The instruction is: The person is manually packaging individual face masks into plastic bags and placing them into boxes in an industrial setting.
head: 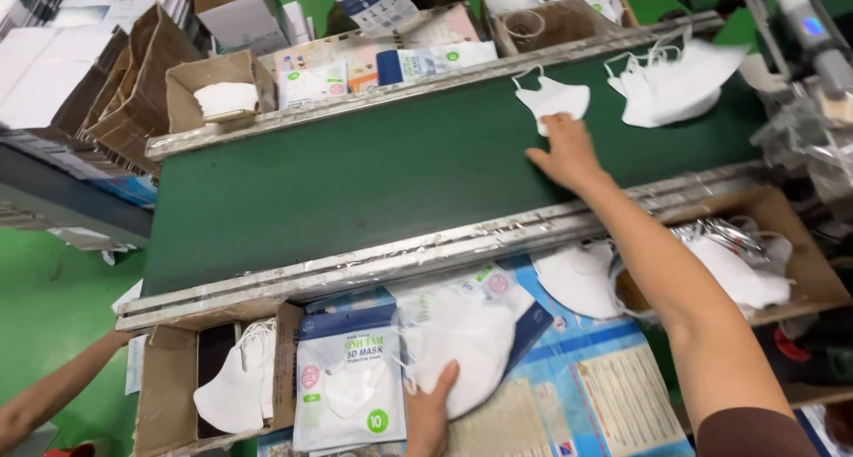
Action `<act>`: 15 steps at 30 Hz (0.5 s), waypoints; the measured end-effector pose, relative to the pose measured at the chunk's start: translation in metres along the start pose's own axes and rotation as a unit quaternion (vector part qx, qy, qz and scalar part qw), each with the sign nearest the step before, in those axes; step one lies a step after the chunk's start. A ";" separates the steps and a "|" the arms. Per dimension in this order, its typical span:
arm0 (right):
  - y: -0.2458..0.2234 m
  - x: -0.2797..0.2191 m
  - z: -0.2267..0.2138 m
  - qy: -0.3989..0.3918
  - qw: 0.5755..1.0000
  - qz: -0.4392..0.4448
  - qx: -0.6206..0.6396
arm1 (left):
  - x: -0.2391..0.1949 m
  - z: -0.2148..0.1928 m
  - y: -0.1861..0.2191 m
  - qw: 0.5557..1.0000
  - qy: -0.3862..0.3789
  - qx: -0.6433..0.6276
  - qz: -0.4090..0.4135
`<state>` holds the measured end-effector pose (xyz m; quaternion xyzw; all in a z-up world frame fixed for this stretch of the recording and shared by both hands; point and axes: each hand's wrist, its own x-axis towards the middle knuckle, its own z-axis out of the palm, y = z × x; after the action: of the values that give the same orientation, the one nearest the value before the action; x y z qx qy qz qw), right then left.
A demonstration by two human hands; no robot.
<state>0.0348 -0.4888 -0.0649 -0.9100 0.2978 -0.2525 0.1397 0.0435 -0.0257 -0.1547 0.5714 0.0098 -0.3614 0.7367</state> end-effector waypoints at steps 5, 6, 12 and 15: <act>0.029 0.048 0.009 -0.047 0.990 0.073 -0.111 | 0.011 -0.008 -0.037 0.991 0.013 0.130 -0.017; 0.034 0.050 0.014 -0.064 0.985 0.061 -0.150 | 0.009 -0.008 -0.037 0.992 -0.002 0.126 -0.013; 0.052 0.043 0.042 -0.020 0.965 -0.013 -0.260 | 0.013 -0.014 -0.046 0.990 -0.045 0.127 0.028; -0.016 0.014 -0.002 -0.024 0.997 0.040 0.058 | 0.015 -0.012 -0.041 0.989 -0.053 0.127 0.046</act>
<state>0.0508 -0.4852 -0.0517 -0.8933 0.3157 -0.2416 0.2097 0.0374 -0.0271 -0.1996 0.6402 -0.1016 -0.3547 0.6738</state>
